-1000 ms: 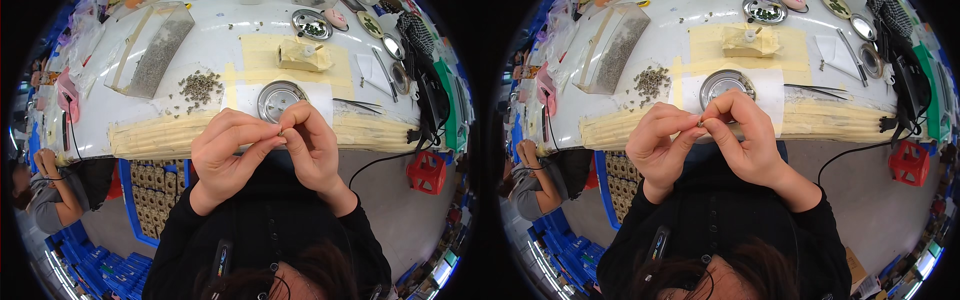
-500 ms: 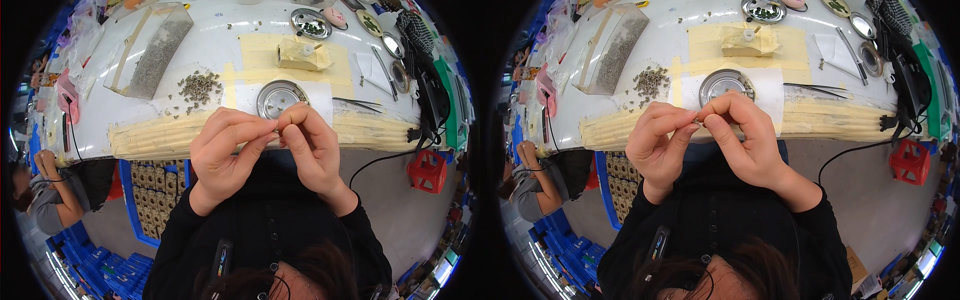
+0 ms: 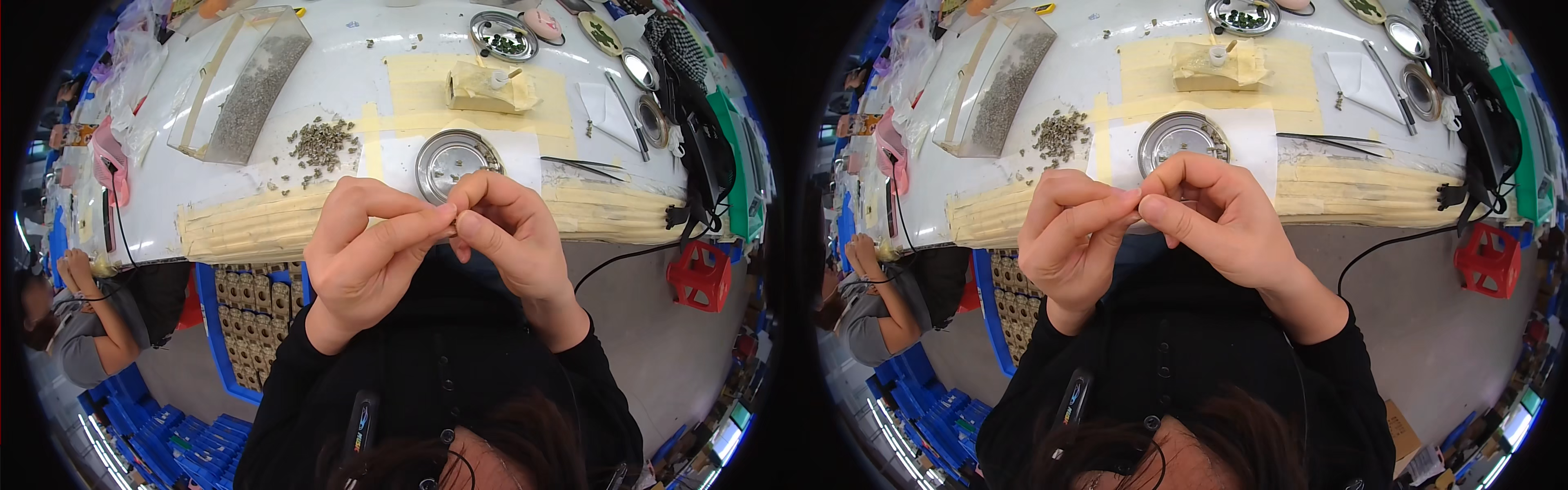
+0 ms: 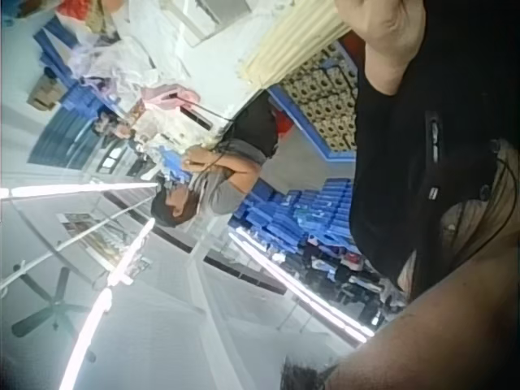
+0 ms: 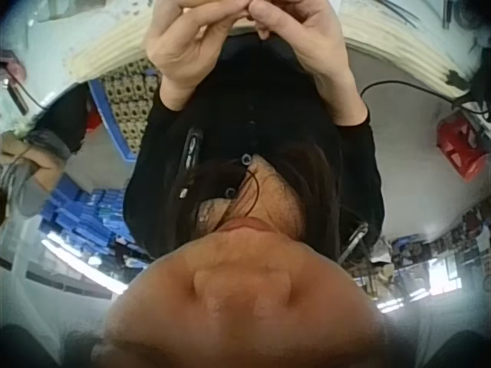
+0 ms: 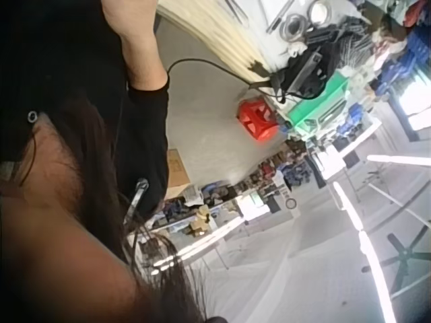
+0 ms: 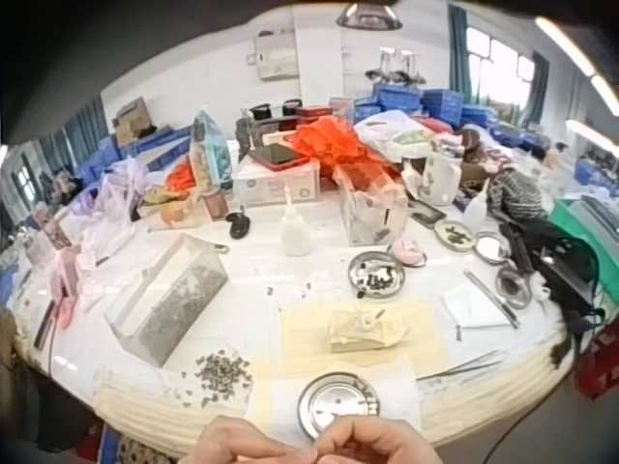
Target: The person is picking up small components from the workbench, inspecting them, and placing them into a small circular metal dish.
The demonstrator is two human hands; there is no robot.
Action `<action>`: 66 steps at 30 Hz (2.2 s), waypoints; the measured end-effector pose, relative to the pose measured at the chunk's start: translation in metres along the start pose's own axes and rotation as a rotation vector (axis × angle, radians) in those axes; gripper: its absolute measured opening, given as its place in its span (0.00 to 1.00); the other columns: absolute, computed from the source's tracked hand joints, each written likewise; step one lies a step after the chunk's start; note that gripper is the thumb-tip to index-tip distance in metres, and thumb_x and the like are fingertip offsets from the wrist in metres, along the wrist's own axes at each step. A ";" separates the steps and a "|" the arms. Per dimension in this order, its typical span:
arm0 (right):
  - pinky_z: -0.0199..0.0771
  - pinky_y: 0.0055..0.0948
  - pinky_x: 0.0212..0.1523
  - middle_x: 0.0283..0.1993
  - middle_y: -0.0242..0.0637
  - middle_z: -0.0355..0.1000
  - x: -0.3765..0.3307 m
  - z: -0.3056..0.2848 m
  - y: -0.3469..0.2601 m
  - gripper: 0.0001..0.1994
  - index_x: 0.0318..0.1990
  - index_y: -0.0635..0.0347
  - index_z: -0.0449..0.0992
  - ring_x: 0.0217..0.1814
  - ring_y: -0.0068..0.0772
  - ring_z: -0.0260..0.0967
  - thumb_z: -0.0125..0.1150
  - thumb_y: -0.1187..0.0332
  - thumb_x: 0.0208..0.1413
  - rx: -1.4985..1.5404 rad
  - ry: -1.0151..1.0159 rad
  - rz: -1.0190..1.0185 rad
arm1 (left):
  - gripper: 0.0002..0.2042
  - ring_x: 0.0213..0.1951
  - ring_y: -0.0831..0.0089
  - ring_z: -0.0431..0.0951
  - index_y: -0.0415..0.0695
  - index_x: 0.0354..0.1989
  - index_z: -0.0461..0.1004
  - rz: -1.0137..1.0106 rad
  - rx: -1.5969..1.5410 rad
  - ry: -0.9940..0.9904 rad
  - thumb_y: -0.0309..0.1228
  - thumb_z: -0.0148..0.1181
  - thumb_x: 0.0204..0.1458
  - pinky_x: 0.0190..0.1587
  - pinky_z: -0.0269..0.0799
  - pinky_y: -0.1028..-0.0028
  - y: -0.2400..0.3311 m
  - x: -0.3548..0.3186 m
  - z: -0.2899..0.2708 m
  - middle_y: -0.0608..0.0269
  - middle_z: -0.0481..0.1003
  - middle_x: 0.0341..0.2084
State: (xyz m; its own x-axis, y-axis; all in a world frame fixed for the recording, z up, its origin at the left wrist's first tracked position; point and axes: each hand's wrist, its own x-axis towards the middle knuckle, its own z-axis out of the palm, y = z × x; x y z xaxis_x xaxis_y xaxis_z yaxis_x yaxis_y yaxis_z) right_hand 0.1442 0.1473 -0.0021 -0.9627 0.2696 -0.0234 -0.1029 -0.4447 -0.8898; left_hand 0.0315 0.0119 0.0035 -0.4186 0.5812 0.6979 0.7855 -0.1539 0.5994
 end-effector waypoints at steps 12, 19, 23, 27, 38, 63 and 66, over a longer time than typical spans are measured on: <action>0.64 0.14 0.31 0.32 0.26 0.68 -0.001 0.001 0.005 0.06 0.37 0.63 0.72 0.29 0.13 0.62 0.57 0.69 0.61 0.053 0.030 -0.003 | 0.12 0.28 0.72 0.74 0.41 0.34 0.80 -0.152 -0.198 0.003 0.19 0.70 0.39 0.31 0.67 0.76 -0.001 0.000 0.005 0.64 0.76 0.26; 0.65 0.15 0.32 0.33 0.27 0.69 -0.002 0.001 0.006 0.07 0.39 0.64 0.72 0.30 0.13 0.62 0.57 0.68 0.61 0.038 0.055 -0.021 | 0.10 0.29 0.72 0.75 0.39 0.32 0.80 -0.267 -0.298 0.030 0.16 0.68 0.40 0.32 0.69 0.78 -0.003 -0.005 0.007 0.62 0.76 0.26; 0.65 0.15 0.32 0.34 0.28 0.69 -0.002 0.001 0.004 0.07 0.41 0.65 0.72 0.31 0.12 0.62 0.57 0.70 0.61 -0.040 0.089 -0.043 | 0.10 0.28 0.70 0.74 0.39 0.31 0.79 -0.169 -0.057 0.002 0.16 0.68 0.38 0.30 0.67 0.75 -0.001 -0.002 0.004 0.62 0.75 0.25; 0.65 0.15 0.33 0.34 0.28 0.70 -0.003 0.003 0.006 0.05 0.40 0.66 0.73 0.33 0.11 0.63 0.58 0.73 0.59 -0.070 0.120 -0.062 | 0.11 0.27 0.68 0.73 0.40 0.30 0.79 -0.129 0.036 -0.005 0.16 0.69 0.36 0.28 0.66 0.74 0.002 0.000 0.004 0.62 0.74 0.25; 0.67 0.14 0.32 0.33 0.27 0.70 -0.004 0.002 0.004 0.04 0.38 0.65 0.73 0.32 0.12 0.65 0.59 0.73 0.59 -0.158 0.157 -0.098 | 0.11 0.27 0.68 0.73 0.40 0.31 0.80 -0.118 0.051 -0.034 0.17 0.69 0.36 0.29 0.67 0.74 0.006 0.003 0.003 0.63 0.75 0.24; 0.71 0.17 0.34 0.36 0.32 0.72 -0.005 0.002 0.004 0.07 0.41 0.67 0.74 0.35 0.17 0.68 0.54 0.72 0.62 -0.056 0.104 -0.088 | 0.09 0.29 0.73 0.76 0.40 0.33 0.81 -0.247 -0.302 0.049 0.17 0.68 0.41 0.31 0.69 0.78 -0.007 -0.005 0.012 0.62 0.77 0.26; 0.72 0.18 0.35 0.36 0.33 0.72 -0.007 0.002 0.005 0.07 0.41 0.68 0.75 0.36 0.17 0.69 0.54 0.73 0.62 -0.125 0.120 -0.150 | 0.10 0.30 0.72 0.75 0.39 0.33 0.81 -0.158 -0.197 0.036 0.17 0.68 0.41 0.32 0.69 0.77 -0.008 -0.003 0.010 0.62 0.77 0.27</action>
State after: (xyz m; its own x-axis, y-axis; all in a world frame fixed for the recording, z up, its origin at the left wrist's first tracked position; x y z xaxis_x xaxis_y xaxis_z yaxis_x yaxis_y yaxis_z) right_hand 0.1495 0.1415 -0.0051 -0.9016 0.4274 0.0657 -0.2034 -0.2850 -0.9367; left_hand 0.0312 0.0196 -0.0075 -0.5476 0.5823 0.6009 0.6066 -0.2183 0.7644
